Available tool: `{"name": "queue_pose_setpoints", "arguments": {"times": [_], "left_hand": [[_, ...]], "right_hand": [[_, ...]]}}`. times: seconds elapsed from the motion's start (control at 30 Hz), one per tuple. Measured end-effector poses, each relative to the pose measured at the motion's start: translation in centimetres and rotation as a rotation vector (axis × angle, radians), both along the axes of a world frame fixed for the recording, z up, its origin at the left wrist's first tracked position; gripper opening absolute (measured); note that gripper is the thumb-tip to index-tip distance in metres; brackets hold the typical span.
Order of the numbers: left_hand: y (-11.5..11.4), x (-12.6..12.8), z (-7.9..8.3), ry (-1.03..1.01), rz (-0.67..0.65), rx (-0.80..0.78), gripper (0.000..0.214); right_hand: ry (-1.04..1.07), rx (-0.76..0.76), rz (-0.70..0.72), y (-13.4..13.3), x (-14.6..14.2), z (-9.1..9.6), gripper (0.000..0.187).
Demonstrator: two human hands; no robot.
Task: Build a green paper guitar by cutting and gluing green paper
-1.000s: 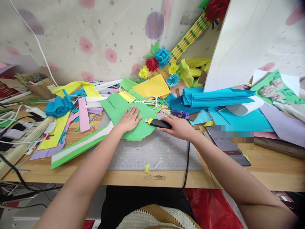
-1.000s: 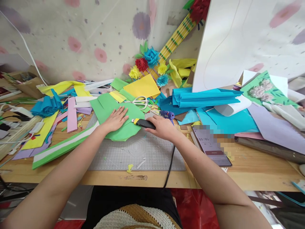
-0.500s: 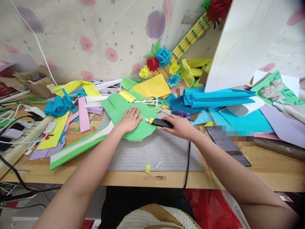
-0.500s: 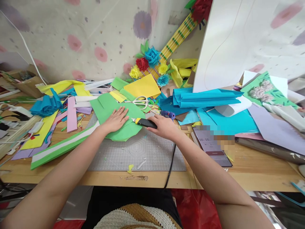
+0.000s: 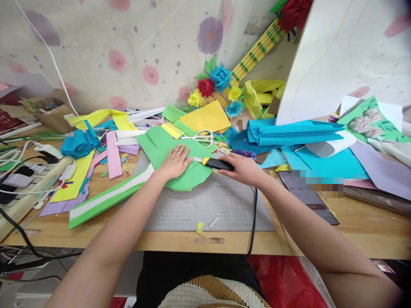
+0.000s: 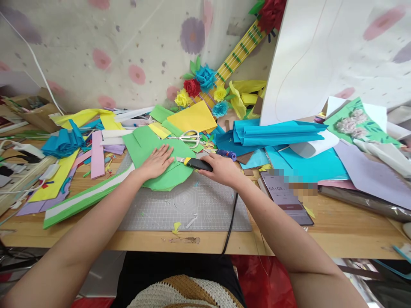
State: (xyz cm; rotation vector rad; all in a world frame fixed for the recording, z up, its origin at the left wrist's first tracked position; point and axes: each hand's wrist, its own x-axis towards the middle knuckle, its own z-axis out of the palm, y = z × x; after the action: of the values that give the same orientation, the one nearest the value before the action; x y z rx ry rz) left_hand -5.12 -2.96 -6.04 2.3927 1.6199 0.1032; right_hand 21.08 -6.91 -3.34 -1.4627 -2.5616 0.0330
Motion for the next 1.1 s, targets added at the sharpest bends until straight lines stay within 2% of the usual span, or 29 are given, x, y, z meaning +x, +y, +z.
{"name": "queue_pose_setpoints", "arguments": {"times": [0.1,0.27,0.47,0.7,0.83,0.93,1.1], "left_hand": [[-0.2,-0.2,0.1,-0.027,0.004,0.010,0.064],[-1.3,-0.5,1.3,-0.148,-0.011,0.144,0.049],[-2.8,-0.2,3.0,-0.114,-0.039,0.121,0.036],[-3.6,0.3,3.4,-0.062,-0.054,0.127,0.026],[-3.5,0.4,3.6,-0.050,-0.049,0.108,0.019],[-3.2,0.0,3.7,-0.062,-0.067,0.089,0.021],[-2.6,-0.4,3.9,-0.174,-0.101,0.037,0.019]], "right_hand": [[0.022,-0.007,0.010,0.0,-0.2,0.1,0.045],[0.036,-0.015,-0.025,-0.1,0.0,0.0,0.043],[0.057,-0.018,-0.037,0.1,-0.1,-0.7,0.043],[0.089,-0.019,-0.045,-0.1,-0.2,-1.0,0.042],[0.096,-0.032,-0.054,-0.2,-0.3,-0.9,0.041],[0.107,-0.037,-0.054,-0.4,-0.1,-0.7,0.041],[0.122,-0.030,-0.052,-0.7,0.4,-0.3,0.040]]}}
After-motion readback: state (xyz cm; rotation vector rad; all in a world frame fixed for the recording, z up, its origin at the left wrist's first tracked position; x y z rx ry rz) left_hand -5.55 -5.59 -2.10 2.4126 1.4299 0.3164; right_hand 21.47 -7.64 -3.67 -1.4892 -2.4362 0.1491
